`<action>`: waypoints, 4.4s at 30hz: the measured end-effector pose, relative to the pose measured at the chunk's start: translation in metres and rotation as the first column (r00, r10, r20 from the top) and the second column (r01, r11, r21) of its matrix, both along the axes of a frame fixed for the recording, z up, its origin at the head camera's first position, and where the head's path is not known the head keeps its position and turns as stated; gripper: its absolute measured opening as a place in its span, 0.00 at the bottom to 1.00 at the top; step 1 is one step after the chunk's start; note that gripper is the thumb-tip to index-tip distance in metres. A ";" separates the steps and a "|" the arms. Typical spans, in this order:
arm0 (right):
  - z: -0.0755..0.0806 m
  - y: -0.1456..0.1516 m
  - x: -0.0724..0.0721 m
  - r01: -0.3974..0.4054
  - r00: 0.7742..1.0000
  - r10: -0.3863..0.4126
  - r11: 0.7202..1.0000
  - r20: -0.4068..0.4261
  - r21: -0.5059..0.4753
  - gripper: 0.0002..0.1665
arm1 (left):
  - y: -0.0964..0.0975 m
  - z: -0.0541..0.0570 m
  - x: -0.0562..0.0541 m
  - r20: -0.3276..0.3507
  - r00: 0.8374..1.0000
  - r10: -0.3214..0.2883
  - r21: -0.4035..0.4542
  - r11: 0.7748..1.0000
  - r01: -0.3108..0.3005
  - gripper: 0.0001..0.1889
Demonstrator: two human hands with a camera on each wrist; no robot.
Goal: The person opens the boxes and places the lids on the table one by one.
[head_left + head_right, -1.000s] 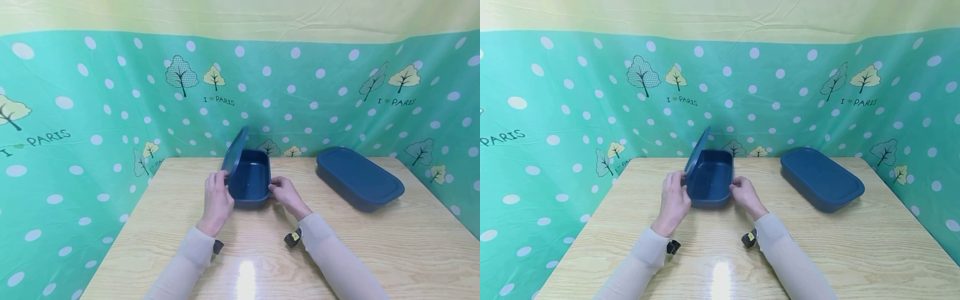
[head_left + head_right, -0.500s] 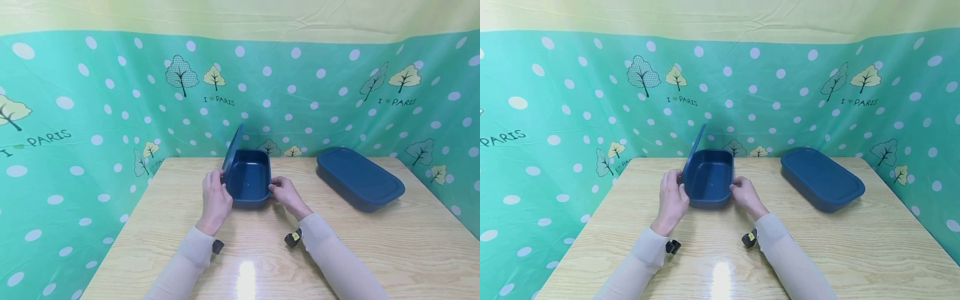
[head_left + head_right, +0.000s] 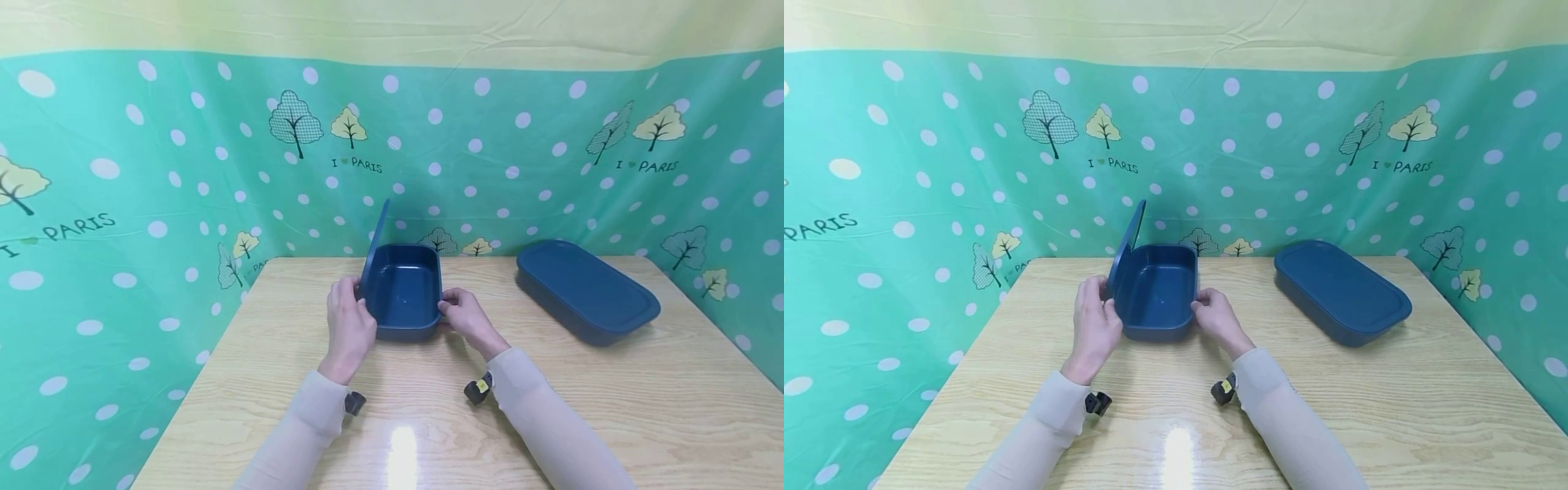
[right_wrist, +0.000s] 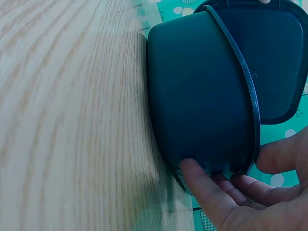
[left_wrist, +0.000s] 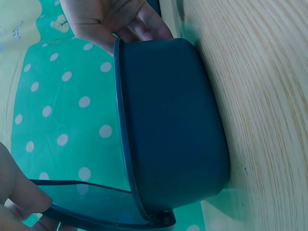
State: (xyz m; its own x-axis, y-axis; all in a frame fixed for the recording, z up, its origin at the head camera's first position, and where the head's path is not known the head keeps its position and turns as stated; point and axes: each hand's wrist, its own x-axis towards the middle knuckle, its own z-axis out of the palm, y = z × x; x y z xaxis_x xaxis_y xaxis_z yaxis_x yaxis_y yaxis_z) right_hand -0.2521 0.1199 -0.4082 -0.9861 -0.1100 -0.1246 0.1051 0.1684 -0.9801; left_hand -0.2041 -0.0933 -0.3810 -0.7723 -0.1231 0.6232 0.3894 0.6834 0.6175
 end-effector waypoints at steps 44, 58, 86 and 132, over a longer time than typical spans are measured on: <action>0.000 0.001 0.001 0.002 1.000 -0.002 0.999 -0.012 0.043 0.22 | -0.005 0.001 -0.004 0.066 0.997 0.044 0.182 0.982 -0.055 0.16; 0.001 0.001 0.001 0.003 1.000 -0.003 0.999 -0.005 0.053 0.22 | -0.007 -0.002 -0.007 0.049 0.998 0.050 0.231 0.971 -0.060 0.17; -0.002 0.001 -0.002 0.006 1.000 -0.006 0.999 -0.011 0.039 0.22 | -0.009 -0.007 -0.010 0.039 0.998 0.050 0.254 0.966 -0.059 0.19; -0.002 0.000 -0.001 -0.009 1.000 0.009 1.000 0.009 0.000 0.23 | -0.008 -0.018 -0.011 0.151 0.987 0.061 0.226 0.970 -0.095 0.18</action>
